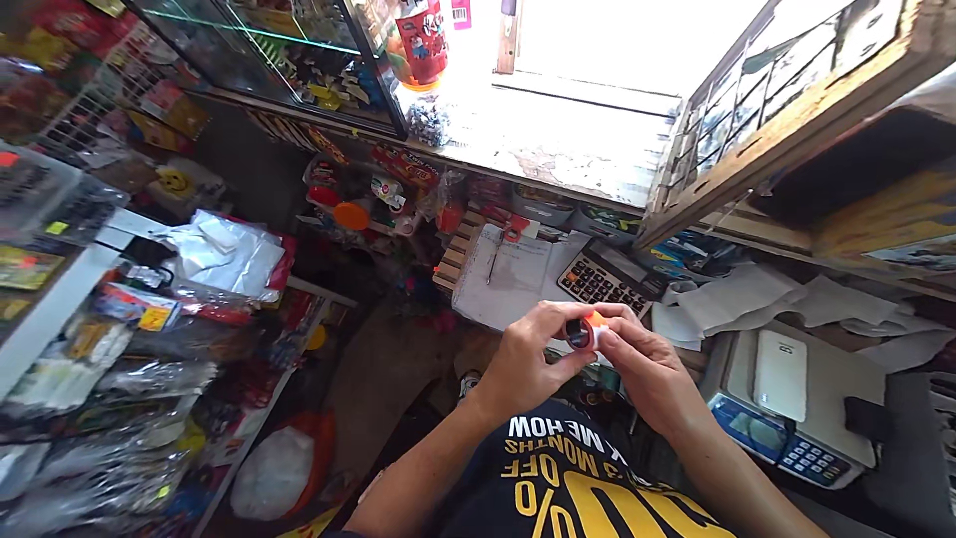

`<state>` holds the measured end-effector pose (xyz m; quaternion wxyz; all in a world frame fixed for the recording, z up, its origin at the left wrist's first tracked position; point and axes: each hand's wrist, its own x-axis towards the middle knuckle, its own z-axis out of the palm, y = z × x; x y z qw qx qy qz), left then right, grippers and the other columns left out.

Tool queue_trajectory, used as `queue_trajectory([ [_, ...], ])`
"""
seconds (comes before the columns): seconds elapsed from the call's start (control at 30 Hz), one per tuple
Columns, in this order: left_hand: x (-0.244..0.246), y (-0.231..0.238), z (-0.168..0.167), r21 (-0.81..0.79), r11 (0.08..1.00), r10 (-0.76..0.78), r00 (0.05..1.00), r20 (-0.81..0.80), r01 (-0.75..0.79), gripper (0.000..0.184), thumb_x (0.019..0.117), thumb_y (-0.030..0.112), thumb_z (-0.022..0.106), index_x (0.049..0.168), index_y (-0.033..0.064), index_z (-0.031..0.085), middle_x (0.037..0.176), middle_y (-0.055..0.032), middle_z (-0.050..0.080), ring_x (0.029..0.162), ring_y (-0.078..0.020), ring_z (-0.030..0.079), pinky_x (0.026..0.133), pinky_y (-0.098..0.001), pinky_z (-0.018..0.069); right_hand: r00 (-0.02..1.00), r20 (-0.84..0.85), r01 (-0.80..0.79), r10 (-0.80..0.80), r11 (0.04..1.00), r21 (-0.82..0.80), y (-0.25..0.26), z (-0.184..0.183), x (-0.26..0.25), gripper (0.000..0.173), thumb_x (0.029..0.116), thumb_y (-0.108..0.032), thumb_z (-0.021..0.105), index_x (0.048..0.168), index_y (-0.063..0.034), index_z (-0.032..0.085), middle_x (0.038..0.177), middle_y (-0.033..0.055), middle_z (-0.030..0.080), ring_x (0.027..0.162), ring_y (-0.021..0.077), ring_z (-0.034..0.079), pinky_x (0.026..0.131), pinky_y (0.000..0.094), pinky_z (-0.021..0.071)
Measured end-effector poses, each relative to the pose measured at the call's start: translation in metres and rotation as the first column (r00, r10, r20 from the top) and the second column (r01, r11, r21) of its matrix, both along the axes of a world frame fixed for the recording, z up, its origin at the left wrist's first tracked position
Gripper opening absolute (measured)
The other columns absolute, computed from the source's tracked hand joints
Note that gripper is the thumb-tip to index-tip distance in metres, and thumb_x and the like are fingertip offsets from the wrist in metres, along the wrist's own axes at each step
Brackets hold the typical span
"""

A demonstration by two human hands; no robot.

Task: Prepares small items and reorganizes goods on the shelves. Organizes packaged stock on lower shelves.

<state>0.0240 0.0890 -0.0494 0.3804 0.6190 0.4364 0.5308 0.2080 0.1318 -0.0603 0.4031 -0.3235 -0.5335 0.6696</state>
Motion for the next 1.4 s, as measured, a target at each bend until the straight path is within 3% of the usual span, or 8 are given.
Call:
queue_trajectory([
  [0.13, -0.008, 0.002, 0.000, 0.108, 0.994, -0.001, 0.991, -0.135, 0.016, 0.043, 0.0858, 0.002, 0.080, 0.127, -0.0034, 0.066, 0.127, -0.0186, 0.063, 0.115, -0.0203, 0.065, 0.099, -0.0303, 0.0570, 0.991, -0.129, -0.071, 0.048, 0.981, -0.182, 0.006, 0.000, 0.002, 0.018, 0.0948, -0.023, 0.073, 0.104, -0.0080, 0.074, 0.117, 0.0079, 0.068, 0.104, 0.0148, 0.068, 0.091, 0.0299, 0.0594],
  [0.3, -0.022, 0.001, -0.004, 0.165, 0.981, -0.075, 0.987, -0.144, 0.099, 0.038, 0.0888, 0.003, 0.077, 0.125, -0.0038, 0.067, 0.121, -0.0195, 0.064, 0.114, -0.0215, 0.064, 0.099, -0.0303, 0.0550, 0.967, -0.186, -0.215, 0.173, 0.947, -0.238, 0.005, -0.004, 0.003, 0.041, 0.0922, -0.024, 0.076, 0.130, -0.0180, 0.061, 0.122, 0.0057, 0.066, 0.103, 0.0186, 0.071, 0.089, 0.0380, 0.0631],
  [0.63, -0.075, 0.040, 0.010, 0.255, 0.957, -0.084, 0.975, -0.205, 0.137, 0.047, 0.0909, 0.023, 0.078, 0.130, 0.0007, 0.066, 0.131, -0.0158, 0.065, 0.125, -0.0249, 0.060, 0.107, -0.0384, 0.0494, 0.956, -0.266, -0.173, 0.123, 0.970, -0.171, 0.035, 0.007, -0.036, 0.028, 0.0953, -0.019, 0.072, 0.122, -0.0270, 0.070, 0.121, 0.0001, 0.072, 0.105, 0.0151, 0.071, 0.089, 0.0370, 0.0622],
  [0.73, -0.132, 0.073, 0.040, 0.330, 0.944, 0.116, 0.951, -0.285, -0.016, 0.041, 0.0966, 0.031, 0.070, 0.125, 0.0015, 0.068, 0.127, -0.0130, 0.067, 0.126, -0.0216, 0.060, 0.108, -0.0376, 0.0493, 0.948, -0.310, -0.121, 0.070, 0.981, -0.150, 0.051, 0.014, -0.048, 0.025, 0.0983, -0.020, 0.068, 0.122, -0.0280, 0.070, 0.121, 0.0002, 0.072, 0.106, 0.0153, 0.071, 0.089, 0.0361, 0.0621],
  [0.93, -0.278, 0.173, 0.151, 0.456, 0.739, 0.667, 0.637, -0.387, -0.497, 0.024, 0.0996, 0.016, 0.063, 0.118, 0.0035, 0.072, 0.109, -0.0144, 0.070, 0.097, -0.0253, 0.068, 0.087, -0.0436, 0.0568, 0.927, -0.337, 0.119, -0.167, 0.980, -0.159, 0.067, 0.032, -0.054, 0.017, 0.0995, -0.020, 0.065, 0.112, -0.0288, 0.071, 0.115, -0.0034, 0.074, 0.099, 0.0114, 0.072, 0.085, 0.0318, 0.0624],
  [1.0, -0.311, 0.212, 0.188, 0.510, 0.674, 0.738, 0.529, -0.420, -0.535, 0.022, 0.1006, 0.016, 0.062, 0.114, 0.0014, 0.072, 0.109, -0.0180, 0.071, 0.103, -0.0318, 0.068, 0.092, -0.0498, 0.0550, 0.915, -0.339, 0.170, -0.217, 0.972, -0.162, 0.067, 0.036, -0.056, 0.016, 0.1011, -0.020, 0.063, 0.111, -0.0290, 0.070, 0.114, -0.0029, 0.074, 0.100, 0.0120, 0.073, 0.087, 0.0323, 0.0623],
  [1.13, -0.345, 0.274, 0.248, 0.386, 0.750, 0.619, 0.362, -0.697, -0.537, 0.025, 0.1038, 0.017, 0.058, 0.119, 0.0036, 0.072, 0.124, -0.0215, 0.067, 0.125, -0.0405, 0.058, 0.106, -0.0572, 0.0447, 0.889, -0.373, 0.225, -0.264, 0.963, -0.146, 0.062, 0.039, -0.062, 0.015, 0.1014, -0.021, 0.063, 0.114, -0.0273, 0.069, 0.115, -0.0007, 0.074, 0.101, 0.0136, 0.073, 0.088, 0.0334, 0.0622],
  [1.4, -0.349, 0.324, 0.277, 0.220, 0.873, 0.306, 0.137, -0.942, -0.436, 0.027, 0.1007, 0.021, 0.062, 0.121, 0.0065, 0.072, 0.137, -0.0171, 0.061, 0.138, -0.0416, 0.046, 0.100, -0.0653, 0.0451, 0.854, -0.388, 0.314, -0.347, 0.938, -0.146, 0.048, 0.037, -0.063, 0.016, 0.1037, -0.021, 0.059, 0.117, -0.0261, 0.068, 0.118, -0.0005, 0.073, 0.106, 0.0132, 0.072, 0.091, 0.0319, 0.0613],
])
